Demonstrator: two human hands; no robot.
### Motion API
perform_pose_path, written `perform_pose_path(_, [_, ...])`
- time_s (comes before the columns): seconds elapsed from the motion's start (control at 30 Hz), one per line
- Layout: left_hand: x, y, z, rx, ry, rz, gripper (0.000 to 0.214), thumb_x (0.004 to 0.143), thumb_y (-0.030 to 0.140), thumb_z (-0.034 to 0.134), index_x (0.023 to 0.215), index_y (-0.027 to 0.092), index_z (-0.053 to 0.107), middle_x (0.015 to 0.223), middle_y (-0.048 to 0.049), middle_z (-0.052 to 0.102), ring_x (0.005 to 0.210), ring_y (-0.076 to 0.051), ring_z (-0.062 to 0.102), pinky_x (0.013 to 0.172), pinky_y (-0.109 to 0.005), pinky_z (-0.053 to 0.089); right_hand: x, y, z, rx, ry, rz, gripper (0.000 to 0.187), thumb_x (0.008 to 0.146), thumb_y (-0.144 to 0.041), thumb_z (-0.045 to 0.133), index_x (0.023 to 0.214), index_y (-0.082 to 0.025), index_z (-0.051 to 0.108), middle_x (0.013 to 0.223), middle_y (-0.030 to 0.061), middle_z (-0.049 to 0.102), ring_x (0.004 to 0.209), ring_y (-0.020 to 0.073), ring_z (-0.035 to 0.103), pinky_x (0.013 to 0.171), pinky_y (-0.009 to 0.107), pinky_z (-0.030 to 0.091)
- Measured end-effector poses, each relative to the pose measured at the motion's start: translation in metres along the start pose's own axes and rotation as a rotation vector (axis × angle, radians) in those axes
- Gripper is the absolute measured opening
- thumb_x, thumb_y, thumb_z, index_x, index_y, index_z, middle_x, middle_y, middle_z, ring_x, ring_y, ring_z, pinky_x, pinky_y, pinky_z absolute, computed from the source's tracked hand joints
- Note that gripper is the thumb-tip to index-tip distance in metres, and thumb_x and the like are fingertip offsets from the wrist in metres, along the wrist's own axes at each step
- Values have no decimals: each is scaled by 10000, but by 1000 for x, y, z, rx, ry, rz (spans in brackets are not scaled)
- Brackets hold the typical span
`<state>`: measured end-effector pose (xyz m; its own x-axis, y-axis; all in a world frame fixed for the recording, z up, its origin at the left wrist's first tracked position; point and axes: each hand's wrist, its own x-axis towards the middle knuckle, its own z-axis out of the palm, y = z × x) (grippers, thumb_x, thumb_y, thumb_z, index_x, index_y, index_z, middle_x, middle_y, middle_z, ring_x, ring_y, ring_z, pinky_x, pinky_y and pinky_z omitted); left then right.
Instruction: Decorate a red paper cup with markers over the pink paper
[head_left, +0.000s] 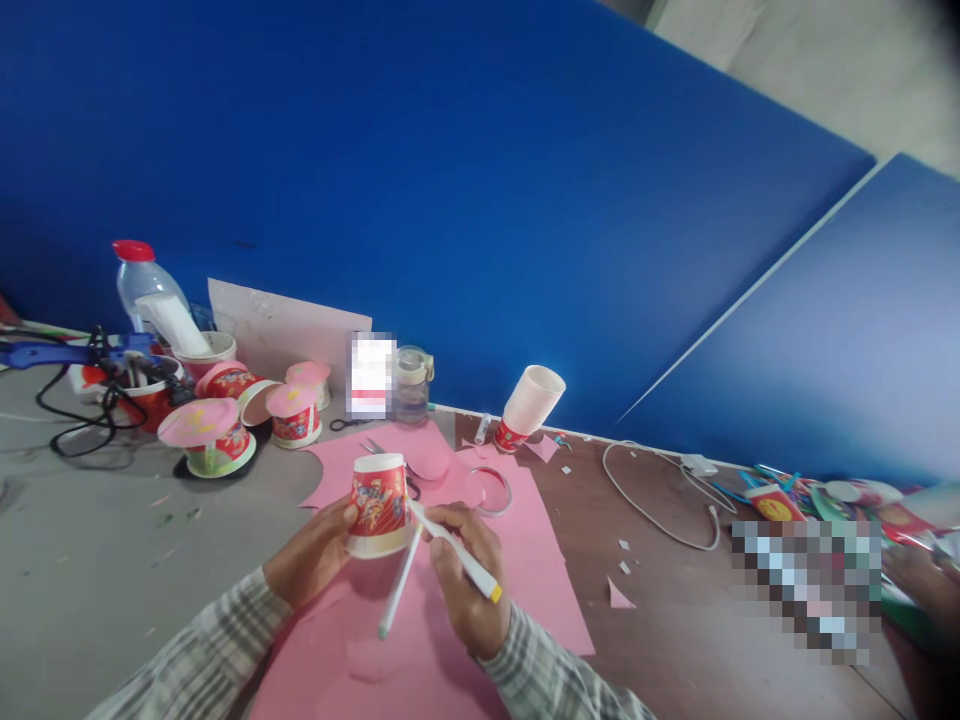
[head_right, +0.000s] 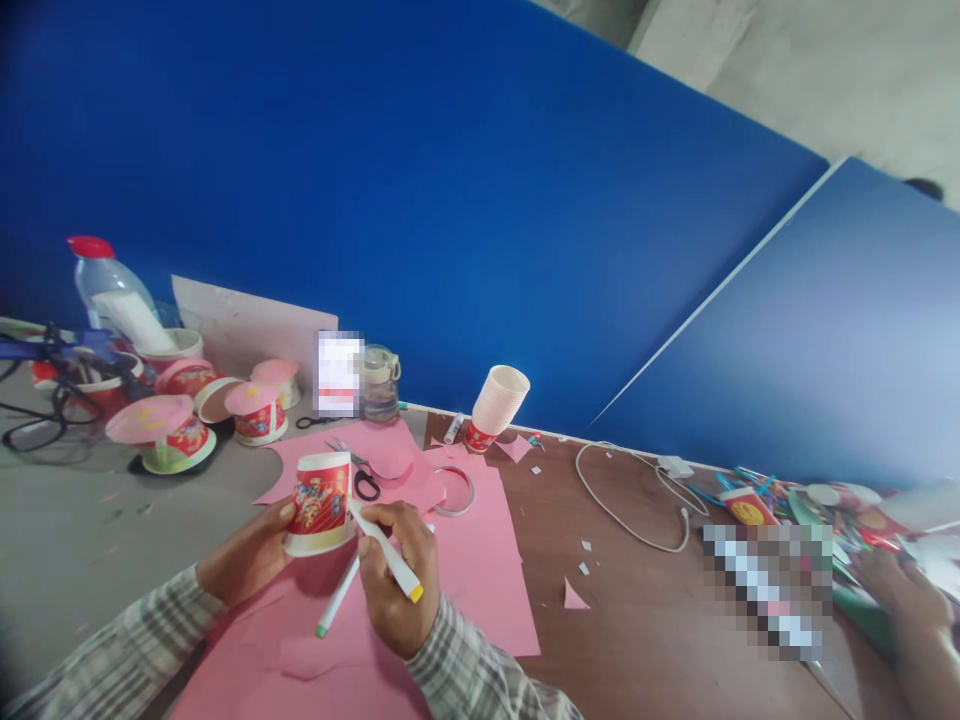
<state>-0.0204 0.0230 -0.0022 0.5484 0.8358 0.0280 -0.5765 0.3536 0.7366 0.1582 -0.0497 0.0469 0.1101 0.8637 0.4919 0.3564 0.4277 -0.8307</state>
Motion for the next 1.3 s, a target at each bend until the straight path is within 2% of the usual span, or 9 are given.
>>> perform_pose_path(0.23, [-1, 0, 1, -49, -8, -31, 375, 710, 229, 552, 1064, 113, 592, 1038, -195, 679, 1010, -410, 503, 826, -548, 381, 1, -7, -4, 47, 6, -3, 179, 768, -206, 547, 923, -213, 636, 734, 30, 670, 618, 217, 627, 580, 305, 512])
perform_pose_path(0.43, [-4, 1, 6, -14, 22, -50, 364, 691, 197, 580, 1046, 118, 610, 1010, -193, 694, 1014, -415, 500, 858, -559, 352, 1, -12, -2, 60, -50, -46, 201, 775, -203, 547, 955, -217, 634, 779, 43, 675, 697, 234, 635, 644, 325, 514])
perform_pose_path(0.7, [-3, 1, 9, 35, 52, -33, 371, 666, 199, 604, 1027, 113, 627, 1004, -196, 698, 1010, -421, 503, 853, -568, 360, 1, -10, 0, 33, -54, -31, 198, 772, -207, 552, 948, -206, 643, 791, 50, 676, 722, 241, 635, 664, 329, 511])
perform_pose_path(1.03, [0, 2, 2, 31, 58, 27, 368, 676, 271, 593, 994, 92, 639, 965, -205, 707, 960, -418, 536, 816, -556, 394, -1, -5, 1, -9, -24, 24, 169, 752, -176, 548, 877, -219, 653, 712, 20, 669, 635, 216, 626, 603, 295, 508])
perform_pose_path(1.3, [0, 0, -1, 16, 82, 15, 376, 660, 288, 605, 990, 111, 642, 940, -189, 718, 941, -406, 552, 789, -538, 418, -2, -3, -1, 46, 2, 38, 164, 749, -219, 556, 879, -211, 656, 682, 21, 659, 575, 207, 616, 541, 287, 501])
